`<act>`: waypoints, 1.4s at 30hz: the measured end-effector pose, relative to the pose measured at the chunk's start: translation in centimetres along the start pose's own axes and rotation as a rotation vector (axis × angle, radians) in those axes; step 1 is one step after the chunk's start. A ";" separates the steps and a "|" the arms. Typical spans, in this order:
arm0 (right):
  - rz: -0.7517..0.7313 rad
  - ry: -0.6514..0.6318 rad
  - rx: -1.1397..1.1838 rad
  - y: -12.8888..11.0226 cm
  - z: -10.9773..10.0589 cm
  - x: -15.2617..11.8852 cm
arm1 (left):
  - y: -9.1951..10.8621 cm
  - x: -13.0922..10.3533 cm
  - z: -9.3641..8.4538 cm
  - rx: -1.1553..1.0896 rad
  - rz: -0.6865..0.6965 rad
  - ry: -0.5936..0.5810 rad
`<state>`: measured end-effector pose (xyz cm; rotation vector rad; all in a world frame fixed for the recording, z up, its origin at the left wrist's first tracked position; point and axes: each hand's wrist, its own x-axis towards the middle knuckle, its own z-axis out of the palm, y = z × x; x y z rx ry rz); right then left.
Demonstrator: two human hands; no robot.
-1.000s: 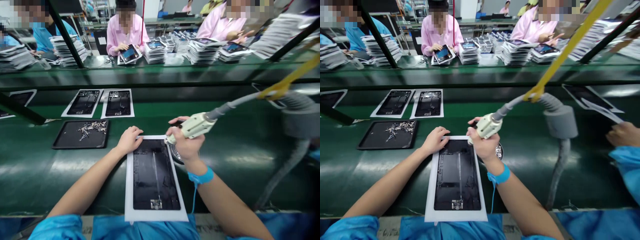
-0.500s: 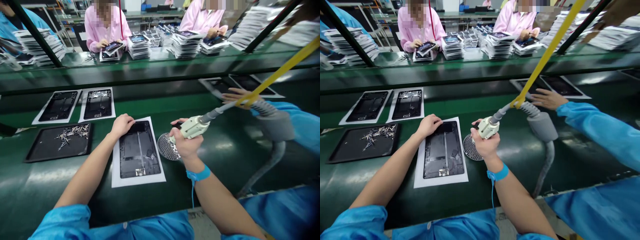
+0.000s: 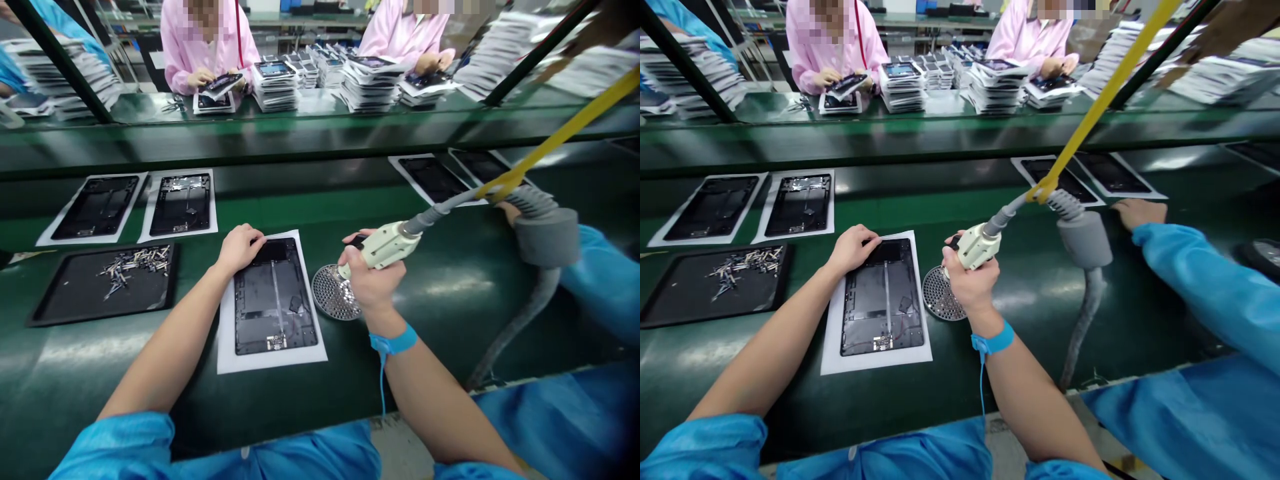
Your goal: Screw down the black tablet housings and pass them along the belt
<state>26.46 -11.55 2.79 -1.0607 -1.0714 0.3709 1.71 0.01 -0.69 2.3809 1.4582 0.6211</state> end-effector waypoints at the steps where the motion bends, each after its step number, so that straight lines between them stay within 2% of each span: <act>1: -0.001 0.000 0.003 0.0 0.0 0.0 | 0.0 0.0 0.0 0.003 -0.003 0.000; 11: 0.026 0.006 -0.021 0.2 0.0 0.2 | -0.1 0.1 0.2 0.016 -0.007 -0.001; 14: 0.022 0.014 -0.007 -0.8 0.0 0.1 | 0.1 0.1 0.3 0.014 -0.024 0.000; 17: 0.042 -0.020 0.074 -2.8 0.3 -1.4 | 0.4 0.1 0.5 0.012 -0.030 -0.009; 19: 0.097 -0.134 0.154 -4.1 0.6 -3.3 | 0.5 0.1 0.7 0.016 -0.025 -0.007; 23: 0.198 -0.493 0.302 -5.6 1.2 -7.4 | 0.5 0.1 1.0 0.024 -0.018 0.004; 26: 0.177 -0.615 0.353 -5.7 1.8 -9.0 | 0.5 0.1 1.1 0.025 -0.023 0.002; 37: 0.190 -0.623 0.374 -4.9 3.0 -9.6 | 0.8 0.2 1.2 0.014 -0.028 -0.011; 39: 0.212 -0.611 0.399 -4.8 3.2 -10.0 | 0.9 0.1 1.1 0.020 -0.043 0.047; 42: 0.235 -0.606 0.417 -4.9 3.4 -10.2 | 1.5 -1.3 0.1 0.062 -0.103 0.206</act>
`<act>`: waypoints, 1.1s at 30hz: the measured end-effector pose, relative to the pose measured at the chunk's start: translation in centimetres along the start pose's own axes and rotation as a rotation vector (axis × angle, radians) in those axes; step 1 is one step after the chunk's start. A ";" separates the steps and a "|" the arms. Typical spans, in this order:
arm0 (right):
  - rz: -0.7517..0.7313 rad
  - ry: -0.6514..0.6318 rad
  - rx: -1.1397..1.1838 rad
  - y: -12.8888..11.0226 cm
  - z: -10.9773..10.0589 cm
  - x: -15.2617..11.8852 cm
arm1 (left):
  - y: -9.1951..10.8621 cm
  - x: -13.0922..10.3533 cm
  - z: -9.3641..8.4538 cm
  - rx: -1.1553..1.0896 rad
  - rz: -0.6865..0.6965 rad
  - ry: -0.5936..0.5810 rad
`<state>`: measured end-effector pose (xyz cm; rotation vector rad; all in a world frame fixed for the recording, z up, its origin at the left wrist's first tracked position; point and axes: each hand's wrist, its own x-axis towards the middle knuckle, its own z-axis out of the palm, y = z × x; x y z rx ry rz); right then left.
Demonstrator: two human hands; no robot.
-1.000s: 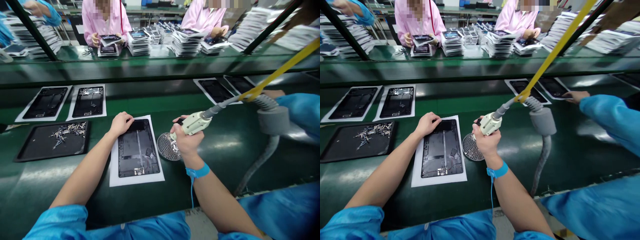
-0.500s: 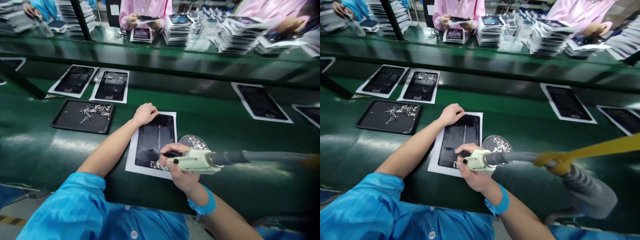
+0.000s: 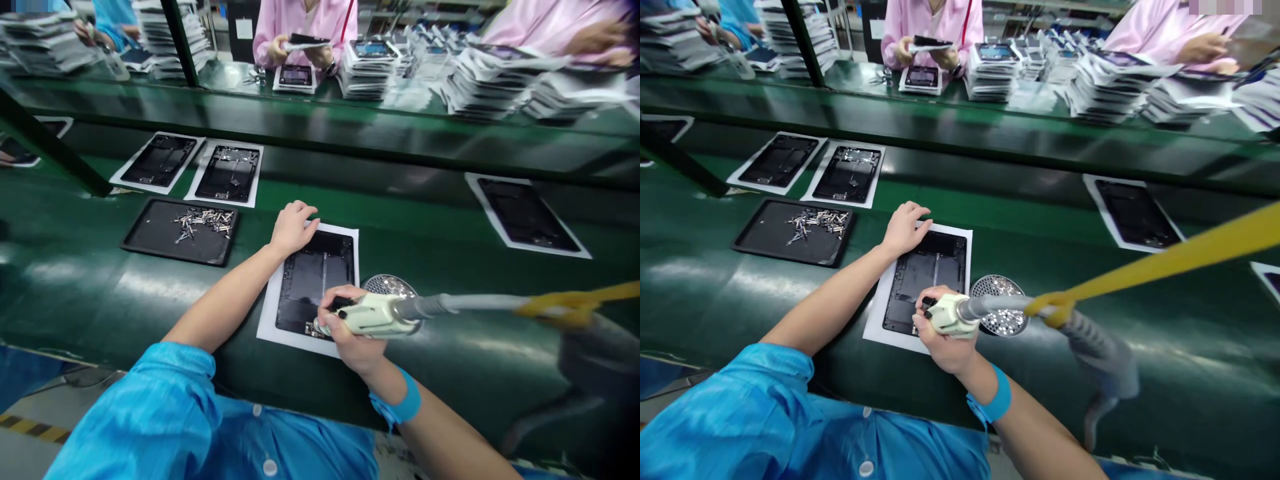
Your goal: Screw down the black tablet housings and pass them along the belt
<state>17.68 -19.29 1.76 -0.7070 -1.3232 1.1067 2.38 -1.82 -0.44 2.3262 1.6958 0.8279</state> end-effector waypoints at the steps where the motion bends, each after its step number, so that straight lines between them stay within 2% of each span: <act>1: 0.012 0.001 -0.005 -0.1 -0.1 0.1 | 0.1 -0.8 -0.8 0.026 -0.021 0.030; 3: 0.041 0.011 -0.008 -0.6 -0.6 0.4 | 0.1 -3.0 -2.7 0.112 -0.078 0.006; 4: 0.043 0.032 -0.002 -0.9 -1.0 0.6 | 0.1 -4.3 -3.8 0.171 -0.120 -0.050; 8: -0.065 0.261 -0.006 -2.1 -3.6 2.0 | 0.5 -9.4 -7.2 0.345 -0.322 -0.369; 11: -0.124 0.392 -0.070 -2.4 -5.0 2.9 | 1.9 -12.0 -7.7 0.378 -0.355 -0.517; 13: -0.141 0.436 -0.107 -2.5 -5.4 3.3 | 2.7 -12.7 -7.5 0.380 -0.354 -0.540; 15: -0.159 0.469 -0.133 -2.5 -5.5 3.5 | 2.7 -12.5 -7.5 0.368 -0.360 -0.506; 17: -0.178 0.484 -0.146 -2.7 -5.5 3.6 | 1.6 -11.2 -7.8 0.314 -0.365 -0.416; 19: -0.191 0.483 -0.150 -2.8 -5.5 3.6 | -0.1 -9.0 -8.2 0.201 -0.357 -0.295; 23: -0.186 0.493 -0.194 -2.9 -5.7 3.6 | -3.7 -2.3 -7.9 -0.025 -0.316 -0.105; 26: -0.170 0.495 -0.224 -2.9 -5.9 3.6 | -5.4 3.4 -6.5 0.003 -0.374 -0.003; 30: -0.165 0.486 -0.261 -2.7 -6.1 3.5 | -6.2 9.9 -4.5 0.089 -0.428 0.055; 33: -0.151 0.485 -0.317 -2.3 -6.5 3.5 | -7.1 12.2 -4.4 0.156 -0.414 0.010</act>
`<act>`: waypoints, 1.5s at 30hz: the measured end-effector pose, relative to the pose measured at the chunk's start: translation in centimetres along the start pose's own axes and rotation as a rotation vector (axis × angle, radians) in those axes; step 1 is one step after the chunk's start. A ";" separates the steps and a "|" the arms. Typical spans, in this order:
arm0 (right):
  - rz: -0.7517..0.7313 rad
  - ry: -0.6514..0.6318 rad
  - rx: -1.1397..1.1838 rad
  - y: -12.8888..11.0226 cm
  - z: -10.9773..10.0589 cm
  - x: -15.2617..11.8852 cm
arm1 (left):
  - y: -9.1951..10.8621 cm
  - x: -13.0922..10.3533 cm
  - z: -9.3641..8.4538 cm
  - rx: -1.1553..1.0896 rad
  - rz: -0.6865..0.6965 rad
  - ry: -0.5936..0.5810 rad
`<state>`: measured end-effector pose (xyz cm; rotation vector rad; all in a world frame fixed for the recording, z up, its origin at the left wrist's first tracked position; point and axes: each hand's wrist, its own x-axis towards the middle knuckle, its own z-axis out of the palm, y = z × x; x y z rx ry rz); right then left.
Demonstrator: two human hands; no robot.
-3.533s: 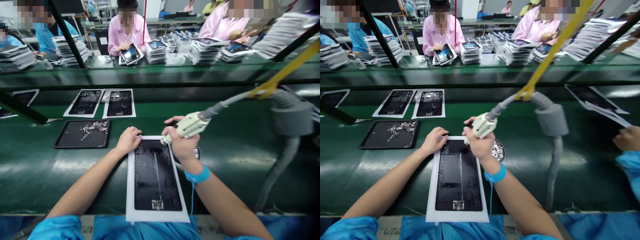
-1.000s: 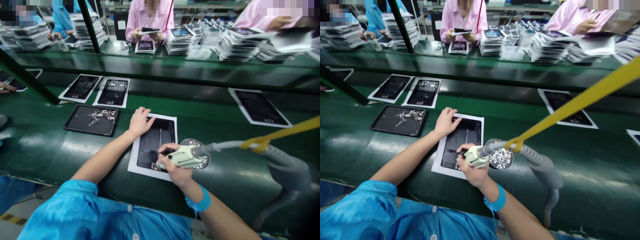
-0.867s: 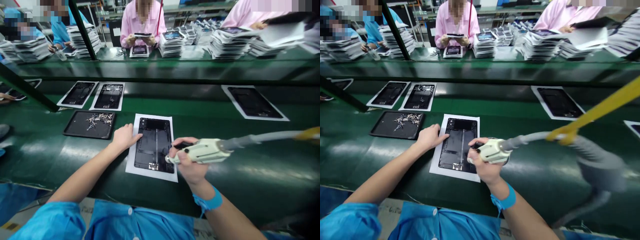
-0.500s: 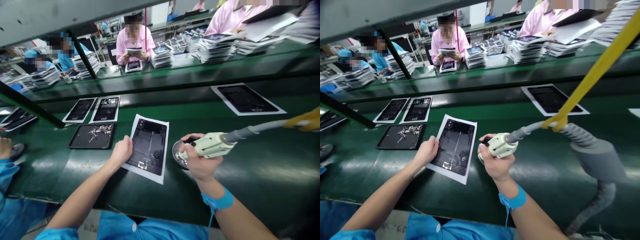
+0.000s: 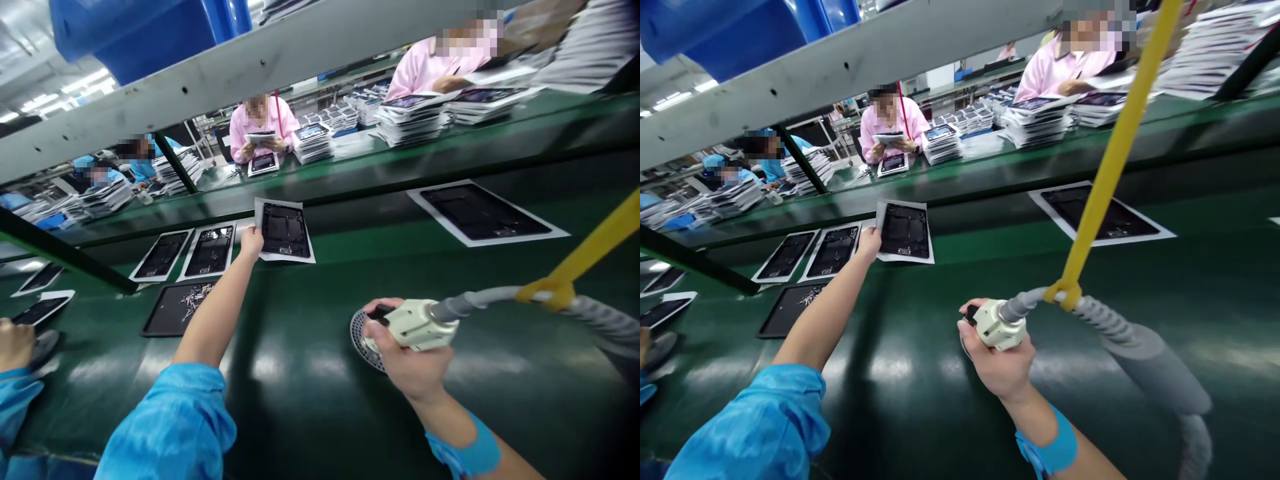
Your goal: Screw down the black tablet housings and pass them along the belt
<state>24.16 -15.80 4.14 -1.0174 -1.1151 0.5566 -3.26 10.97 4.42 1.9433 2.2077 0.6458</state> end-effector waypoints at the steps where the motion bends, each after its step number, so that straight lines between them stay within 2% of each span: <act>1: -0.003 0.001 -0.021 0.2 -0.1 0.0 | -0.5 0.4 -0.3 0.039 0.013 -0.020; 4: -0.021 0.014 -0.067 0.4 -0.3 0.1 | -3.7 0.3 -2.5 0.189 0.068 -0.102; 10: -0.082 -0.023 -0.070 0.1 -0.2 0.2 | -12.3 -1.7 -9.9 0.484 0.157 -0.402; 13: -0.096 -0.027 -0.081 0.3 -0.2 0.2 | -14.9 -2.2 -11.8 0.595 0.178 -0.510; 17: -0.047 -0.017 -0.069 1.0 -0.3 0.1 | -16.0 -2.2 -12.0 0.684 0.217 -0.581; 25: -0.064 0.011 -0.096 1.1 -0.4 0.3 | -15.9 -1.3 -12.0 0.756 0.264 -0.647; 32: -0.074 -0.010 -0.105 1.6 -0.4 0.2 | -15.9 -2.7 -12.0 0.828 0.285 -0.581; 35: -0.056 -0.003 -0.101 1.7 -0.4 0.3 | -15.5 -2.9 -12.5 0.823 0.293 -0.519; 38: -0.042 0.010 -0.111 1.6 -0.2 0.5 | -13.3 -2.7 -13.8 0.794 0.324 -0.433; 40: -0.039 0.016 -0.116 1.3 -0.1 0.7 | -10.3 -3.3 -14.8 0.738 0.365 -0.361; 42: -0.039 0.021 -0.110 1.1 0.0 0.8 | -6.3 -5.2 -15.6 0.649 0.442 -0.301; 45: -0.036 0.032 -0.090 1.2 0.2 1.0 | 0.2 -11.1 -15.9 0.568 0.649 -0.348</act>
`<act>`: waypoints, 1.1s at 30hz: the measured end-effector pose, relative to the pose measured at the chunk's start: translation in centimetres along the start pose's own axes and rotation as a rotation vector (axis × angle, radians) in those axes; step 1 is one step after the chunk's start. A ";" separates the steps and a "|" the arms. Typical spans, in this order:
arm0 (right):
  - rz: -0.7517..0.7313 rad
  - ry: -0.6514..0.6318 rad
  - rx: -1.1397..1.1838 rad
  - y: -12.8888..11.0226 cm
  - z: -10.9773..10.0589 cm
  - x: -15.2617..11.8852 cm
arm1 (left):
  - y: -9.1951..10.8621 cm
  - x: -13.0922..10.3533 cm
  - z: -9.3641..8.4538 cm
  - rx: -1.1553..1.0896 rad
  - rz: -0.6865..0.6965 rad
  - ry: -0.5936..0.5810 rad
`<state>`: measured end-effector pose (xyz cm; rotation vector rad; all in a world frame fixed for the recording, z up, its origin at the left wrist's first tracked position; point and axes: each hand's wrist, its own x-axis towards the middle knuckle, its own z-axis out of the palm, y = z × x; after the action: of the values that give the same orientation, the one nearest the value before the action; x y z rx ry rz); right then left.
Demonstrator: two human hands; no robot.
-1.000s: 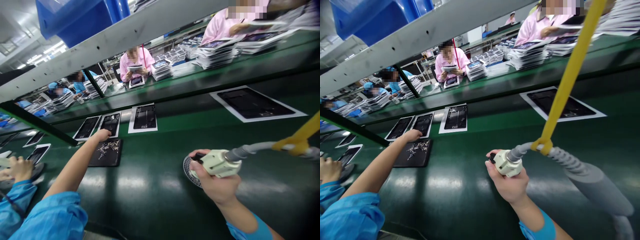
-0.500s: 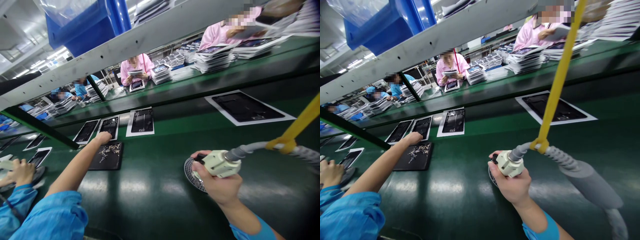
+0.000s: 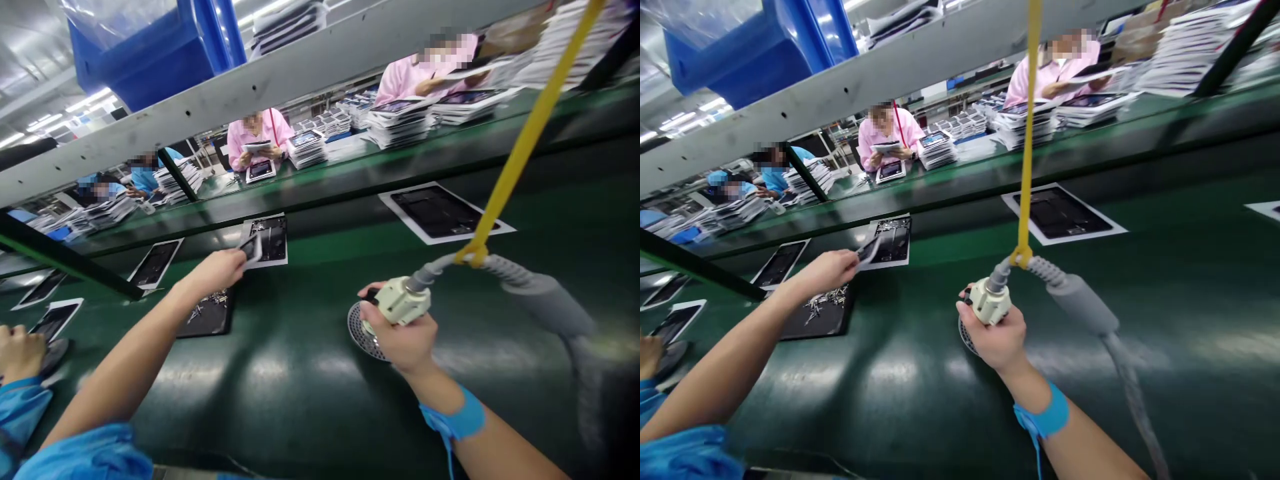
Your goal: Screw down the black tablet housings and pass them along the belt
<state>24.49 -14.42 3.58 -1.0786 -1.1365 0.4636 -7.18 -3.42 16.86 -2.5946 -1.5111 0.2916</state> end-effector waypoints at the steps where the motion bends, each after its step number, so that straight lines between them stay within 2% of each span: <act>1: 0.007 0.009 0.008 0.1 0.0 0.0 | 3.0 -0.9 -0.7 -0.002 0.078 -0.017; 3: 0.031 0.027 0.017 0.3 0.1 0.1 | 8.9 -3.3 -1.1 -0.023 0.265 -0.068; 4: 0.042 0.032 0.017 0.5 0.1 0.1 | 11.5 -4.6 -0.7 -0.033 0.364 -0.089; 6: 0.055 0.029 0.011 0.6 0.1 0.1 | 16.1 -7.2 1.0 -0.046 0.541 -0.122; 8: 0.056 0.016 0.012 0.7 0.1 0.1 | 19.5 -9.3 3.4 -0.109 0.671 -0.164; 12: 0.054 0.009 0.028 0.8 0.1 0.1 | 23.7 -12.2 7.7 -0.243 0.763 -0.227; 14: 0.062 0.013 0.024 0.9 0.1 0.1 | 24.8 -12.9 8.7 -0.289 0.759 -0.230; 16: 0.066 0.018 0.025 1.0 0.2 0.0 | 24.9 -13.3 9.0 -0.344 0.734 -0.225; 19: 0.068 0.021 0.026 1.2 0.2 0.0 | 22.8 -13.4 8.9 -0.485 0.674 -0.207; 21: 0.072 0.023 0.023 1.3 0.2 -0.1 | 19.6 -13.1 8.9 -0.555 0.572 -0.166; 23: 0.080 0.032 0.017 1.3 0.1 -0.1 | 14.9 -12.4 9.0 -0.527 0.351 -0.104; 26: 0.086 0.039 0.001 1.2 0.1 -0.1 | 6.2 -11.6 9.5 -0.347 -0.114 -0.007; 29: 0.087 0.042 -0.019 1.0 0.1 -0.1 | -1.8 -11.4 10.0 -0.157 -0.482 -0.024; 31: 0.096 0.038 -0.030 0.9 0.0 0.0 | -5.3 -11.6 10.4 -0.097 -0.571 -0.097; 33: 0.111 0.034 -0.038 0.7 0.0 0.0 | -7.3 -11.8 10.9 -0.071 -0.540 -0.165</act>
<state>24.67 -14.07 2.94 -1.1826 -1.0628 0.5099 -21.49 -9.97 8.98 -2.1323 -2.2306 0.3998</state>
